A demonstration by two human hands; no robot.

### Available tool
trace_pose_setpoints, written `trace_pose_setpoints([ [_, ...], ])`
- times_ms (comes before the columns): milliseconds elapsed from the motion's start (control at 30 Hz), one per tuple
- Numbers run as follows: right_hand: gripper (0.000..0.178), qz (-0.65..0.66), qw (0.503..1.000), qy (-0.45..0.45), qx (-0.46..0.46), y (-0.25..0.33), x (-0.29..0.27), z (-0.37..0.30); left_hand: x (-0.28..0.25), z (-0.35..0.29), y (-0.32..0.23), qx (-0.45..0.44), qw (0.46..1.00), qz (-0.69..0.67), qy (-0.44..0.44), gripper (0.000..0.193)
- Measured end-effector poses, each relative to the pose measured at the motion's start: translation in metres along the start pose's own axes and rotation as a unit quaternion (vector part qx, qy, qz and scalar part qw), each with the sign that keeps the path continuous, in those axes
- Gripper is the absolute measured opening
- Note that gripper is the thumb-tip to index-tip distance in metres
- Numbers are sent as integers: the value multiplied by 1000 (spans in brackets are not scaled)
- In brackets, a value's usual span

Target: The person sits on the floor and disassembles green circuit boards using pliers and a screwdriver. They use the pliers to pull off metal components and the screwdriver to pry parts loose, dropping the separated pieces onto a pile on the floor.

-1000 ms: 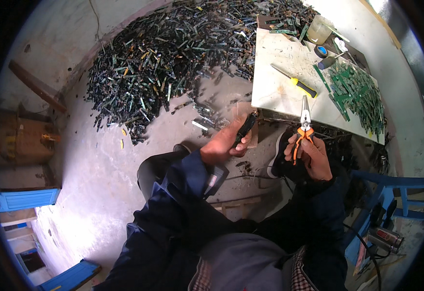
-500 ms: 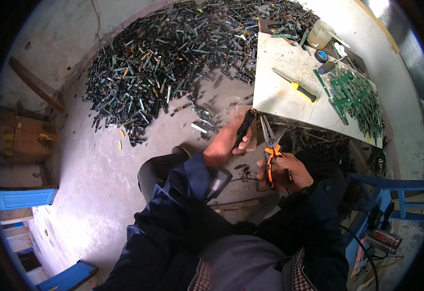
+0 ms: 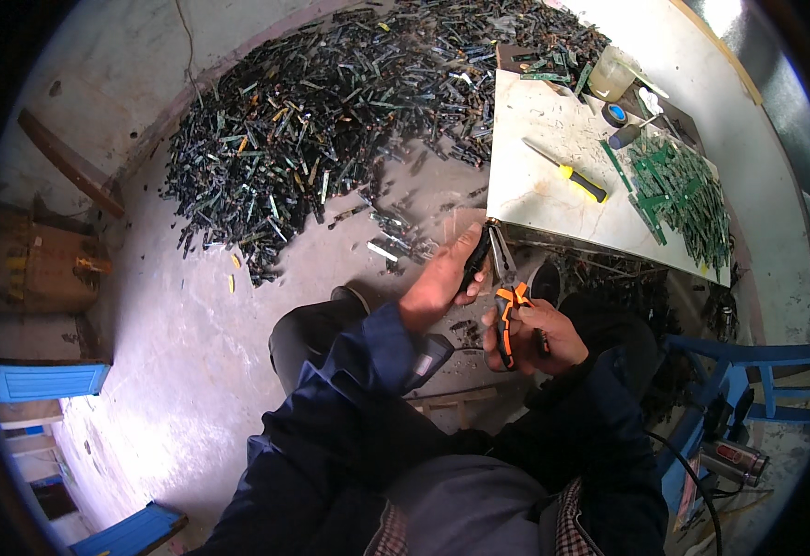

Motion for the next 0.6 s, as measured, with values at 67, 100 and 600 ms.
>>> trace_pose_setpoints([
  [67, 49, 0, 1000, -1, -2, 0, 1, 1, -2, 3, 6, 5, 1000, -1, 20, 57],
  [100, 49, 1, 1000, 7, -7, 0, 3, 2, -3, 4, 6, 10, 1000, 1, 22, 57],
  [600, 48, 142, 989, 51, 7, -14, 18, 16, -6, -2, -3, 163, 965, 149, -140, 65],
])
Point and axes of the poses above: each hand's wrist, its own z-axis towards the middle knuckle, its own x-axis out of the palm, y = z × x, the point moved 6 cm from there along z, towards the middle knuckle
